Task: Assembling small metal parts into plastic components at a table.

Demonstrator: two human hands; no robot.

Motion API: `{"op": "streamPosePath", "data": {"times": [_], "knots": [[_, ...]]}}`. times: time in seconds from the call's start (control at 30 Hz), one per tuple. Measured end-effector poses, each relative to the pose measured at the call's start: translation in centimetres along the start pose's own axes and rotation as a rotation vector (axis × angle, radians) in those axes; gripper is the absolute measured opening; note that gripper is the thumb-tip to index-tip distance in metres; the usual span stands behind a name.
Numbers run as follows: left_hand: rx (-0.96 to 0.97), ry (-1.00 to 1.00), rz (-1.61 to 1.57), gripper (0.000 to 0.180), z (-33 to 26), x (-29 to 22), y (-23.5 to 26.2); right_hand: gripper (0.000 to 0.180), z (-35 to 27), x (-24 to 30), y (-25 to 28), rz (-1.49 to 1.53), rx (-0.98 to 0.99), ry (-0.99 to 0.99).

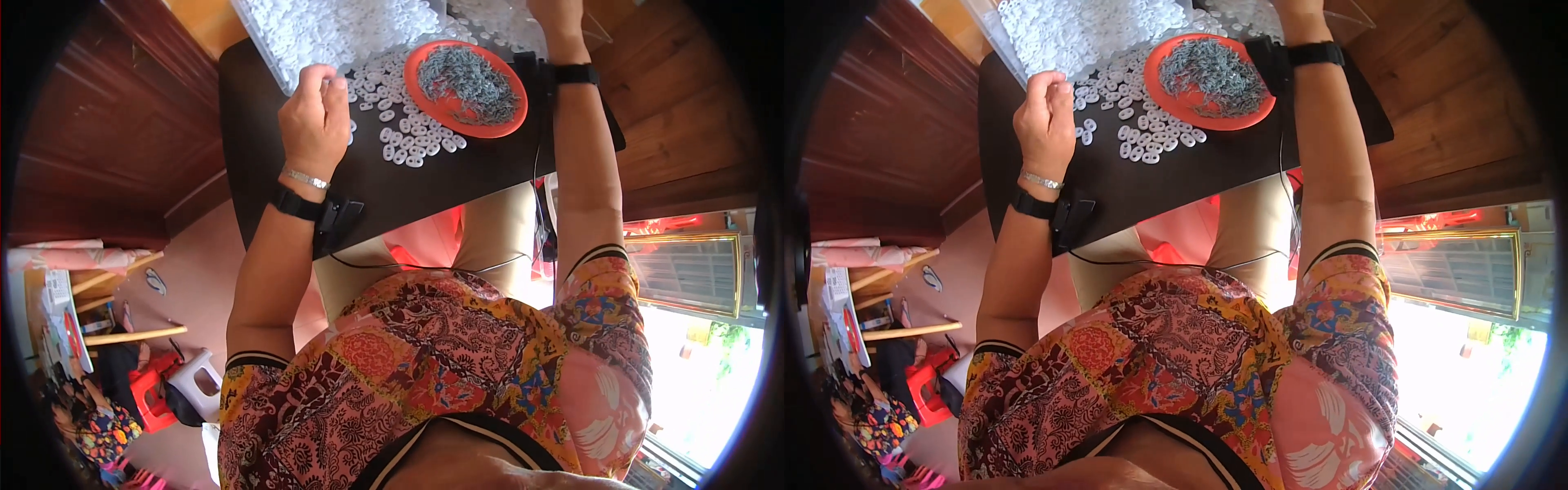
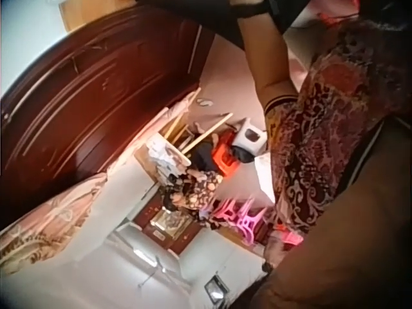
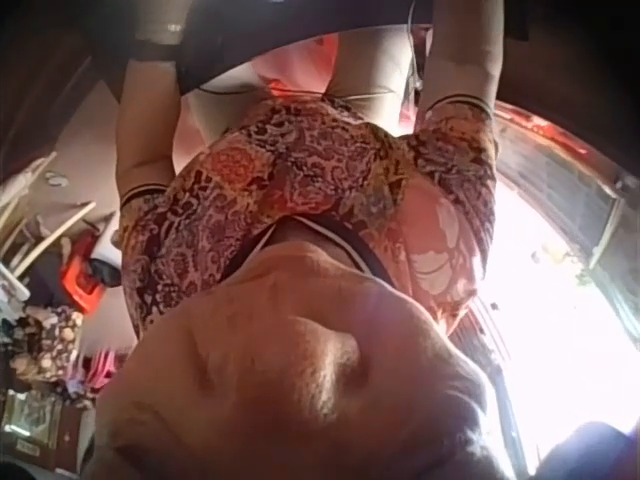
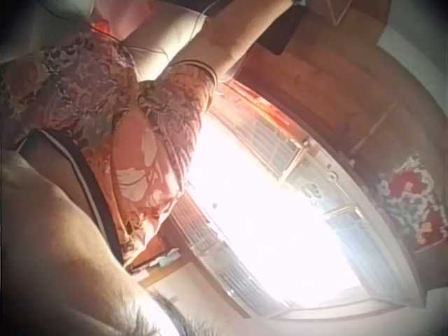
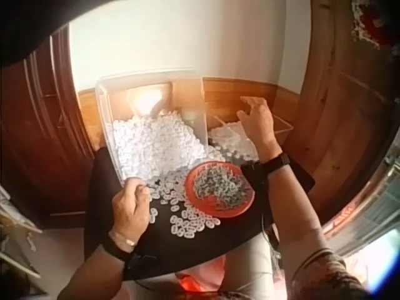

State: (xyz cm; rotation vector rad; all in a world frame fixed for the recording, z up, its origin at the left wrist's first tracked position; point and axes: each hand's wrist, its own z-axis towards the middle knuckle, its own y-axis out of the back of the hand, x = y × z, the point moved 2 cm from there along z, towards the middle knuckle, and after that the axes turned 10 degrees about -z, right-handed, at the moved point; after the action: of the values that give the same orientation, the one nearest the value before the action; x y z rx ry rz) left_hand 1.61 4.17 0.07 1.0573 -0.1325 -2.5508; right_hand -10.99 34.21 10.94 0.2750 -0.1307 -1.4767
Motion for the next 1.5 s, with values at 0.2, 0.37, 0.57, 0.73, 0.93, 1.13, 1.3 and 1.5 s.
{"op": "streamPosePath", "data": {"times": [0.2,0.37,0.57,0.73,0.93,1.13,1.3,1.5], "knots": [[-0.044,-0.008,0.022,0.014,-0.1,1.3,0.1,0.022,-3.7,8.4,3.3,0.643,0.728,-0.197],[-0.091,0.001,0.054,0.013,-0.1,2.2,0.1,0.017,-10.3,14.8,1.9,0.751,0.978,0.221],[-0.051,0.098,0.077,0.015,-0.2,2.2,-0.7,0.021,-13.2,16.5,0.0,0.598,1.091,0.418],[-0.039,0.103,0.086,0.017,-0.1,2.4,-0.7,0.015,-13.8,16.5,-0.7,0.534,1.025,0.501],[-0.02,0.148,0.09,0.017,-0.3,2.9,-0.6,0.014,-12.6,16.4,0.6,0.695,1.127,0.228],[0.102,0.32,-0.111,0.018,-0.8,3.8,-1.1,0.021,-11.0,16.4,2.2,1.121,1.156,-0.213],[0.201,0.403,-0.097,0.016,-0.4,3.2,-0.5,0.02,-11.2,16.8,2.6,1.146,1.113,-0.279],[0.236,0.436,-0.226,0.015,-0.5,2.8,-0.7,0.02,-10.8,16.5,3.0,1.156,1.143,-0.305]]}}
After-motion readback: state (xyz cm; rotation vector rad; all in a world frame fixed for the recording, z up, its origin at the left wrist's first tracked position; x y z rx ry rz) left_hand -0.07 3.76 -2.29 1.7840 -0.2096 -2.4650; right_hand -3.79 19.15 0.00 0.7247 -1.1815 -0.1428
